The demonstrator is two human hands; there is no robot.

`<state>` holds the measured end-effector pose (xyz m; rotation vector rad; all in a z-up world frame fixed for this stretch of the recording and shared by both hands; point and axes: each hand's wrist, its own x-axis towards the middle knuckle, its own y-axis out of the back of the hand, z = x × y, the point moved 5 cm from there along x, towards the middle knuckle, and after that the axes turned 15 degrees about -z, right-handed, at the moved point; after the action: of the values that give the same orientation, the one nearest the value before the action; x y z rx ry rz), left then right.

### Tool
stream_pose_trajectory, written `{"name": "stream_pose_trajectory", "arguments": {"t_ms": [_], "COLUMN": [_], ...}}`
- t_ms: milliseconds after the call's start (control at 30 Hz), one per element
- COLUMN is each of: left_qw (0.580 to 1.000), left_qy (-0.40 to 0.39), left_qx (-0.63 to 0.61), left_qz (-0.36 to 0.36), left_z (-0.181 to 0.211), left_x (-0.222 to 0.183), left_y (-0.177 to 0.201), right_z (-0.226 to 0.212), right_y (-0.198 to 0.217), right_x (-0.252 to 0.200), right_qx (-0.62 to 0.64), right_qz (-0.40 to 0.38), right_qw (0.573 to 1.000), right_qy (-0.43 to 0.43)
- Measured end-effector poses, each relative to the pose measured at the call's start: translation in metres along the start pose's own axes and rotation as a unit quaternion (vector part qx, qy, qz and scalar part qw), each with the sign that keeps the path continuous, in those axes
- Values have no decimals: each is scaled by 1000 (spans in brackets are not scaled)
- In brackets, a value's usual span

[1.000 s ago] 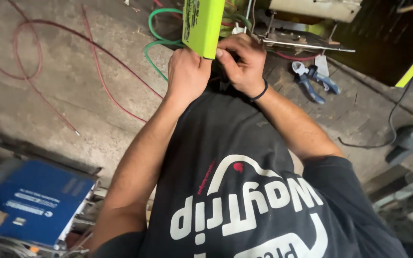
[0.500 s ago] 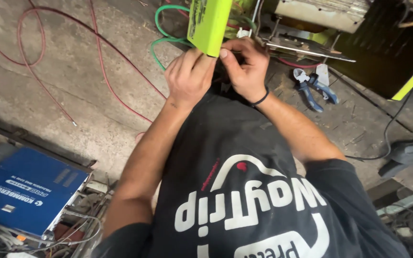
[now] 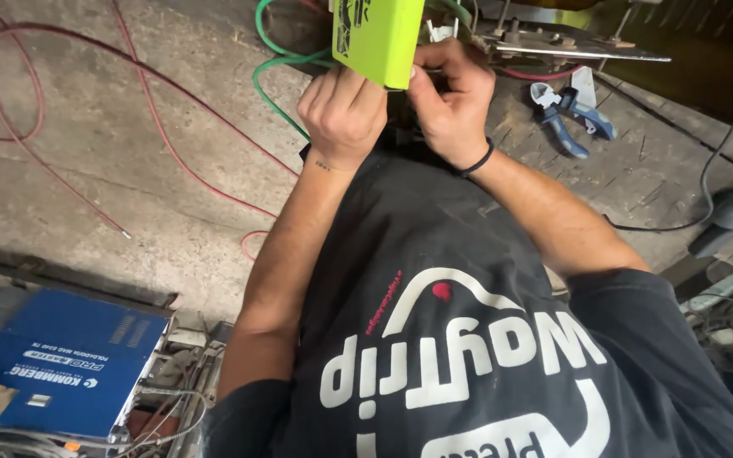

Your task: Repairing an electronic device by stripping wires, twisting connections, and applying heat with a heat gun

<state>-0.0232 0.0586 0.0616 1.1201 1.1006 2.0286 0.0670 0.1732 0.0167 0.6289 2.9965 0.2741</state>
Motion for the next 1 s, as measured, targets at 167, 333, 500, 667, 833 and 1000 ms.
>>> {"name": "stream_pose_trajectory", "arguments": {"t_ms": [167,333,500,667,833,1000], "left_qw": [998,997,988,968,962,967], "left_qy": [39,35,35,57,42,2], "left_qx": [1,-22,-24,-75,-62,-45], "left_qz": [-38,-72,-148,-233,-262,-249], "left_z": [-2,-5,-13,-18,-14,-11], "left_x": [-5,-16,-24,-23,-13,-13], "left_y": [-6,-12,-23,-24,-20,-7], "right_z": [-13,-14,-12,-19,-15,3], "right_y": [2,3,5,7,9,7], "right_x": [3,1,1,5,5,-1], "right_qx": [-35,-33,-52,-61,-59,-6], "right_qz": [4,-9,-28,-49,-60,-85], "right_qw": [997,997,995,990,990,995], "right_qy": [64,69,85,120,114,46]}}
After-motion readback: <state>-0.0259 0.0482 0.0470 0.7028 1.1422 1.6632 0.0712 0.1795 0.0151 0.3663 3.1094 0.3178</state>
